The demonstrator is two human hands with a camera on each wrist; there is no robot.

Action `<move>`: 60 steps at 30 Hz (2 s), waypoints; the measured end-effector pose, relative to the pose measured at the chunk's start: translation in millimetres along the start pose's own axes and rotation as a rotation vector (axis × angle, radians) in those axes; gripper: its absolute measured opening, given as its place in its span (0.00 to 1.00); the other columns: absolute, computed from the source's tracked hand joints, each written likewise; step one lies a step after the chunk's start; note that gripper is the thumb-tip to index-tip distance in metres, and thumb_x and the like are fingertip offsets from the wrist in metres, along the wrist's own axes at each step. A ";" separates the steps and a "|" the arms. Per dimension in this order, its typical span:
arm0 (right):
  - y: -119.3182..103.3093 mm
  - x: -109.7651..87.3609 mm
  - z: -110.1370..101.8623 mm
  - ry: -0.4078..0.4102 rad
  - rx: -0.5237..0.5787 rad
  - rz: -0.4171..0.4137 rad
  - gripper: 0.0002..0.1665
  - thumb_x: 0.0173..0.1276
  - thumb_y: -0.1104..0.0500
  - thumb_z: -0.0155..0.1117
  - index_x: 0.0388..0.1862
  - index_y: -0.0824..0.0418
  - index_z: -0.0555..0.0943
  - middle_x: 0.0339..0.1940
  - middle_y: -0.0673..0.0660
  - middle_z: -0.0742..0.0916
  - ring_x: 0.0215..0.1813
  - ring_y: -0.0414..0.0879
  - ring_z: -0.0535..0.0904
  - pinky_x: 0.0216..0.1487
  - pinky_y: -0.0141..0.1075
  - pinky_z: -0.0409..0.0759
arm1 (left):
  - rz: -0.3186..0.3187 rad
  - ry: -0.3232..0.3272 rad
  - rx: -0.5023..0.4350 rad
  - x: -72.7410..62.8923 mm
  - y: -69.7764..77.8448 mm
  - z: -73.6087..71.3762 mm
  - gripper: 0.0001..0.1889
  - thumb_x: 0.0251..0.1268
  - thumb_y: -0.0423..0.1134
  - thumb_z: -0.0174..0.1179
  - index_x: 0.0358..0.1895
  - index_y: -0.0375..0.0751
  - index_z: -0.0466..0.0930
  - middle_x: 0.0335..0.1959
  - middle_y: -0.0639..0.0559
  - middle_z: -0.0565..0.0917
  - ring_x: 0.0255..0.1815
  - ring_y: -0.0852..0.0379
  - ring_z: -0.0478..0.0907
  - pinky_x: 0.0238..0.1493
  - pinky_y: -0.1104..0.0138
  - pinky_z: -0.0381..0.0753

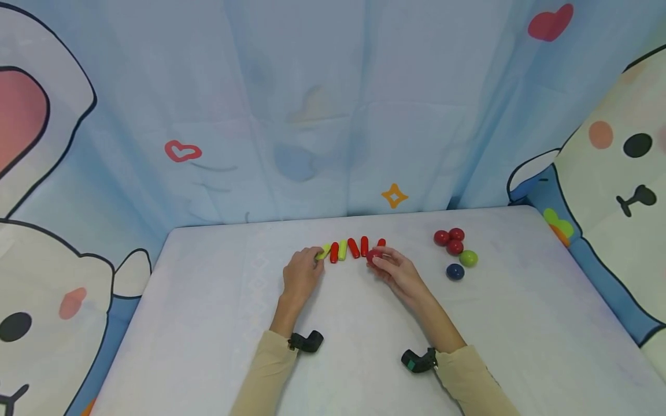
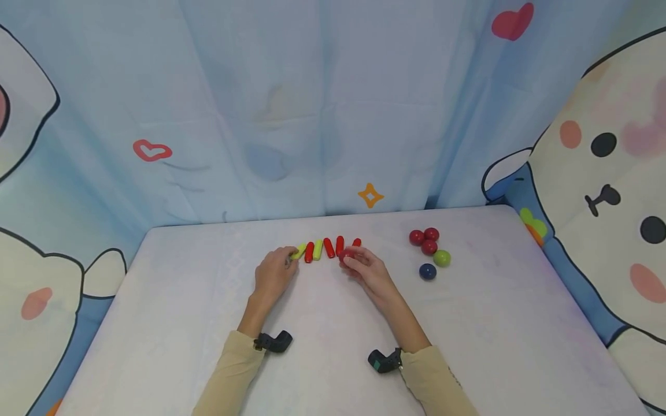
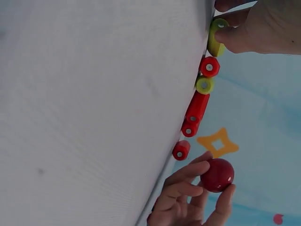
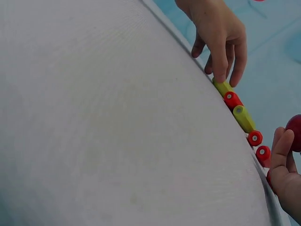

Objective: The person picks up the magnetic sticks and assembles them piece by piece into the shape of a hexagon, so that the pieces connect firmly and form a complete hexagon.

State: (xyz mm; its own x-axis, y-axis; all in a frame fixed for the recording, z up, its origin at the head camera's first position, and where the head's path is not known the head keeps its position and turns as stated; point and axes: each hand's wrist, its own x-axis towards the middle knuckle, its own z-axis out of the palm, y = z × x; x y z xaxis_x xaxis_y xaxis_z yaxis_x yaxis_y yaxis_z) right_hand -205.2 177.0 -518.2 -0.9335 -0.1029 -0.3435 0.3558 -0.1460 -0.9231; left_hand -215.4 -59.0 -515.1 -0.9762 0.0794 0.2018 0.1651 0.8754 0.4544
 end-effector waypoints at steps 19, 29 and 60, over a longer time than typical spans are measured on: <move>2.6 -0.4 -1.8 -0.030 -0.018 0.005 0.37 0.65 0.50 0.67 0.71 0.53 0.66 0.68 0.57 0.70 0.55 0.42 0.81 0.51 0.29 0.82 | -0.174 -0.011 -1.010 -6.5 -13.9 -23.9 0.16 0.69 0.33 0.55 0.58 0.34 0.78 0.49 0.38 0.83 0.46 0.47 0.86 0.47 0.73 0.83; 2.5 -4.1 8.2 -0.076 0.086 -0.046 0.32 0.71 0.51 0.60 0.70 0.58 0.66 0.59 0.52 0.74 0.53 0.41 0.82 0.52 0.28 0.81 | -0.342 -0.141 -1.303 -21.7 -18.4 -28.7 0.17 0.68 0.31 0.57 0.58 0.30 0.75 0.53 0.43 0.79 0.42 0.63 0.84 0.51 0.73 0.82; 15.6 -19.6 57.2 0.056 0.226 -0.100 0.35 0.66 0.51 0.66 0.70 0.53 0.68 0.67 0.52 0.71 0.68 0.46 0.71 0.63 0.37 0.76 | -0.222 -0.097 -1.197 -43.4 -25.8 -13.3 0.21 0.66 0.37 0.62 0.58 0.29 0.75 0.43 0.46 0.84 0.40 0.66 0.84 0.49 0.73 0.82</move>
State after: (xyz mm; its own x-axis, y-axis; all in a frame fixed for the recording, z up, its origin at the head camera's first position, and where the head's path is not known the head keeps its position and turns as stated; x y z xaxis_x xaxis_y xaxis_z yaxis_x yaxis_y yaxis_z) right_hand -178.8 120.5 -515.9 -0.9634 -0.0230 -0.2671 0.2565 -0.3693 -0.8932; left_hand -175.3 -91.3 -524.0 -0.9977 0.0638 -0.0245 -0.0316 -0.1134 0.9930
